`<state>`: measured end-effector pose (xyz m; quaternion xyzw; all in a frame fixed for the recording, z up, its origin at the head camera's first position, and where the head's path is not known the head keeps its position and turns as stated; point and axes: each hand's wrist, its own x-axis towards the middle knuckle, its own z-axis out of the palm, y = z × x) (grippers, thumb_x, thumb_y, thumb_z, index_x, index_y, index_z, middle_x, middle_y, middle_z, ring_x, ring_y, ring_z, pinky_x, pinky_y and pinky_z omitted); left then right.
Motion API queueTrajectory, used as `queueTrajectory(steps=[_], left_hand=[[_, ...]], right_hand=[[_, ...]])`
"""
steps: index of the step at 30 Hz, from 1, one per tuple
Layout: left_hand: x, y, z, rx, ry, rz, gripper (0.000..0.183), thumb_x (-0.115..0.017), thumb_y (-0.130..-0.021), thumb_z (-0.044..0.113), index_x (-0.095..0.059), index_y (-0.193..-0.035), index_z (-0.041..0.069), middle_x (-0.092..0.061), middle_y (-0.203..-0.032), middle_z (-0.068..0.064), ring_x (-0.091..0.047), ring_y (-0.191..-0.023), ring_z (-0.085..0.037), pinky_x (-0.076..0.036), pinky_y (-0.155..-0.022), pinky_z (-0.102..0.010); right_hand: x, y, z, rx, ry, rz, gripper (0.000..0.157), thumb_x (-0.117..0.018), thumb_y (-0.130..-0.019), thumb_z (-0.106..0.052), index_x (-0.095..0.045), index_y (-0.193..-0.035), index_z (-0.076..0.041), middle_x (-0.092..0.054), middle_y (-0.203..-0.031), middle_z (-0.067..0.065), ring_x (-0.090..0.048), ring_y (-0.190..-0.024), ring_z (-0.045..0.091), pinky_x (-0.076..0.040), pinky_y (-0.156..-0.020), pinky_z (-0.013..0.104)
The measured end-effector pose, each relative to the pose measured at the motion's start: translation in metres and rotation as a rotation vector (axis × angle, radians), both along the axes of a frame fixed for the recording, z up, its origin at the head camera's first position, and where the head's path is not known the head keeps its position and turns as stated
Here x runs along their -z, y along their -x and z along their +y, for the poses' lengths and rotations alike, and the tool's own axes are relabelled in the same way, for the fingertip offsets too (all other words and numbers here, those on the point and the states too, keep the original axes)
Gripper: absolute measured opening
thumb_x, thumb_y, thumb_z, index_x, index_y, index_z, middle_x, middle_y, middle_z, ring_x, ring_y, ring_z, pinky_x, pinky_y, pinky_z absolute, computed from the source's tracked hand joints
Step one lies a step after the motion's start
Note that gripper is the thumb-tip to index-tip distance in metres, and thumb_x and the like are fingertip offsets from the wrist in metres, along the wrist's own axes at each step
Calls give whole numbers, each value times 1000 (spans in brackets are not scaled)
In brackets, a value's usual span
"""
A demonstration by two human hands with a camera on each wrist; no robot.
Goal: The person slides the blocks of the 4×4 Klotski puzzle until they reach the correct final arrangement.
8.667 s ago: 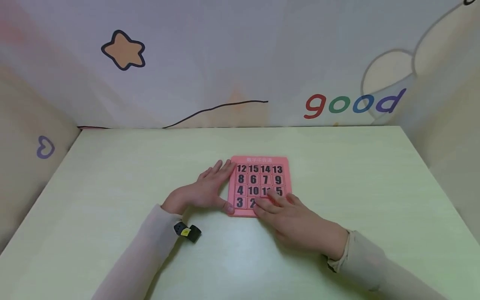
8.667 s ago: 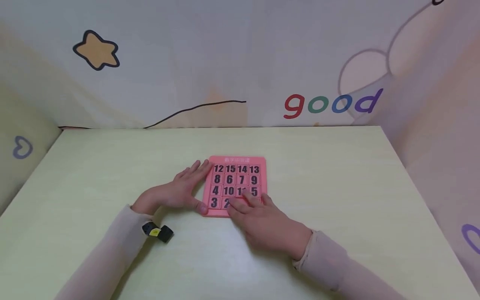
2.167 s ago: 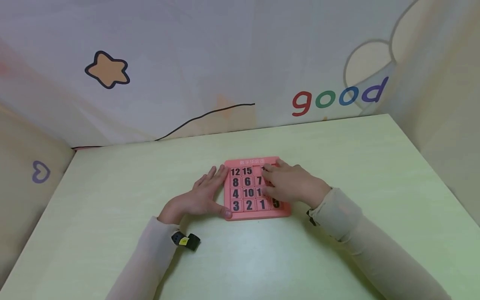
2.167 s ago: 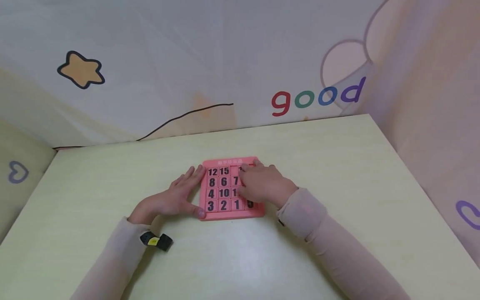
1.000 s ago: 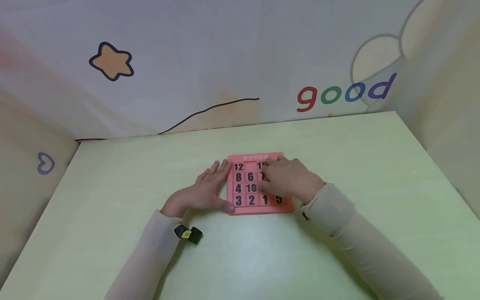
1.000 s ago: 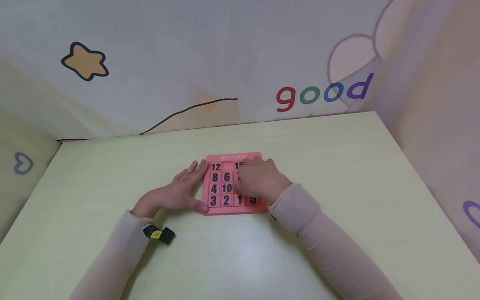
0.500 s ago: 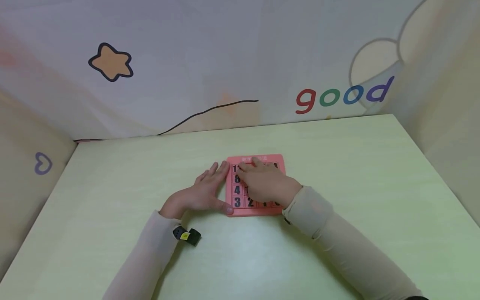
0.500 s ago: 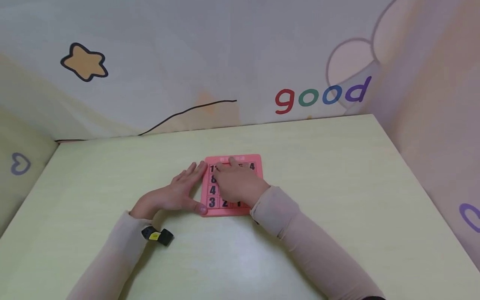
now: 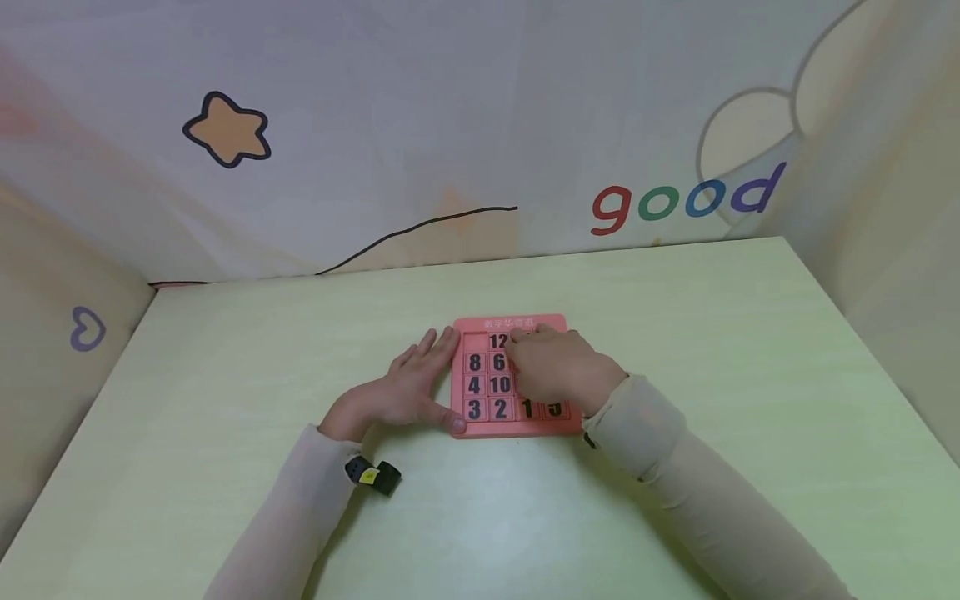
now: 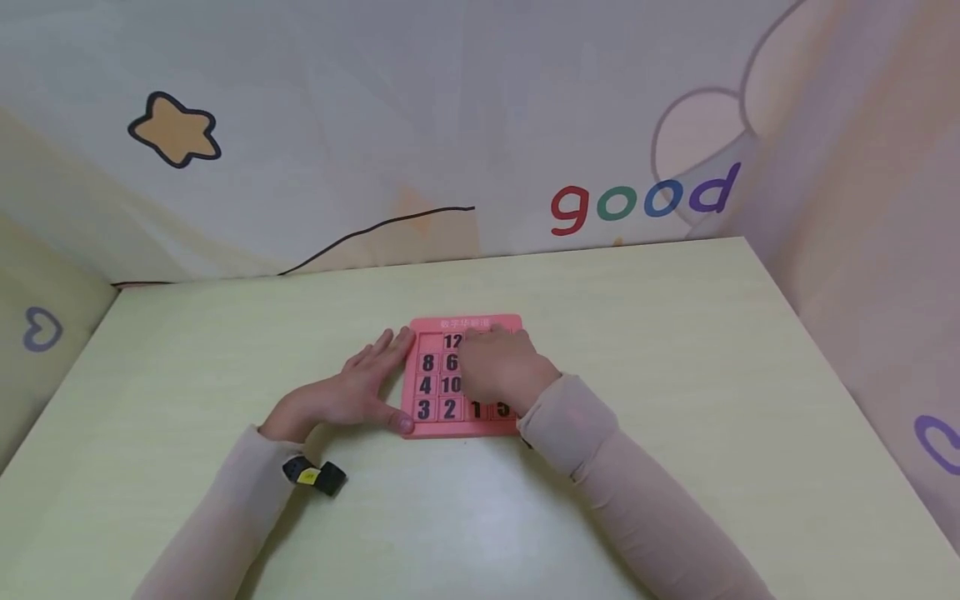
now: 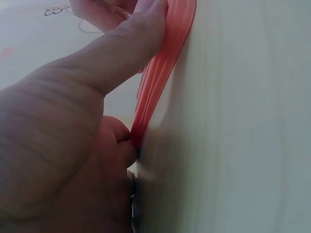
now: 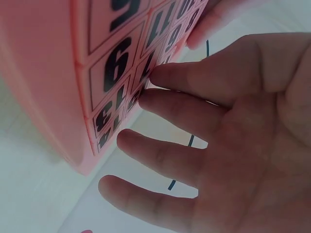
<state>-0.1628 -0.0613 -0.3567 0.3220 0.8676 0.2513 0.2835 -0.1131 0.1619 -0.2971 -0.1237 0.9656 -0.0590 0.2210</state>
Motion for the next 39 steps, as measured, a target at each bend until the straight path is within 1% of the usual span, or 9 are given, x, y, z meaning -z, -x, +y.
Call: queueTrajectory(steps=[4,9,16,18,20,23,29,34,39], left_hand=[[2,1,-3,17,-3,16,125,-83,-80,49,5,-163,13,9,-168,-1,19,-151,-20,7,-121,-44],[3,2,-4,31,-6,30,124,-82,-81,48,5,-163,12,8,-168,-2,19,-151,-19,7,-121,-43],[0,2,-1,44,-5,22,123,-82,-82,47,4,-163,11,8,-169,-3,18,-151,-21,7,-121,-44],[0,2,-1,36,1,16,123,-81,-82,48,4,-163,12,9,-168,-1,19,-151,-19,7,-121,-43],[0,1,-1,31,8,18,123,-81,-82,49,4,-163,13,9,-168,0,19,-151,-19,7,-122,-43],[0,1,-2,27,16,20,123,-81,-82,49,4,-163,14,9,-168,1,19,-151,-19,7,-122,-43],[-2,1,-3,42,13,30,123,-83,-81,46,2,-163,11,7,-168,-3,19,-151,-22,7,-121,-46],[-3,2,-2,34,25,20,123,-82,-82,48,3,-163,13,9,-168,0,20,-151,-19,8,-121,-43],[1,2,-2,32,14,18,123,-82,-82,47,3,-163,13,9,-168,-1,19,-151,-20,7,-121,-44]], right_hand=[[1,0,-4,-35,-25,22,52,-52,-99,-13,-48,-150,-4,-33,-161,13,-33,-144,38,-44,-104,55],[2,-3,-13,-43,6,5,55,-53,-101,-16,-43,-154,-8,-31,-162,12,-25,-149,39,-27,-115,59],[7,-11,-23,-144,21,18,51,-50,-103,-19,-47,-153,-11,-33,-162,8,-24,-149,39,-28,-114,60],[8,-13,-26,-151,30,14,50,-49,-104,-20,-47,-153,-11,-33,-162,7,-23,-149,39,-26,-114,63],[9,-14,-27,-146,26,4,51,-48,-105,-23,-44,-154,-11,-30,-163,7,-20,-150,39,-23,-114,64],[12,-13,-29,-103,14,-7,54,-47,-105,-27,-38,-157,-14,-23,-165,11,-13,-151,40,-20,-115,65],[18,-9,-31,-23,-33,37,60,-50,-104,-31,-32,-160,-19,-12,-166,20,-8,-151,44,-18,-113,70],[19,-7,-31,-10,-34,29,61,-51,-104,-31,-31,-161,-19,-11,-166,20,-8,-151,44,-17,-113,70],[14,-10,-28,-34,-4,-2,63,-52,-104,-29,-29,-161,-17,-12,-167,17,-9,-151,42,-18,-115,67]])
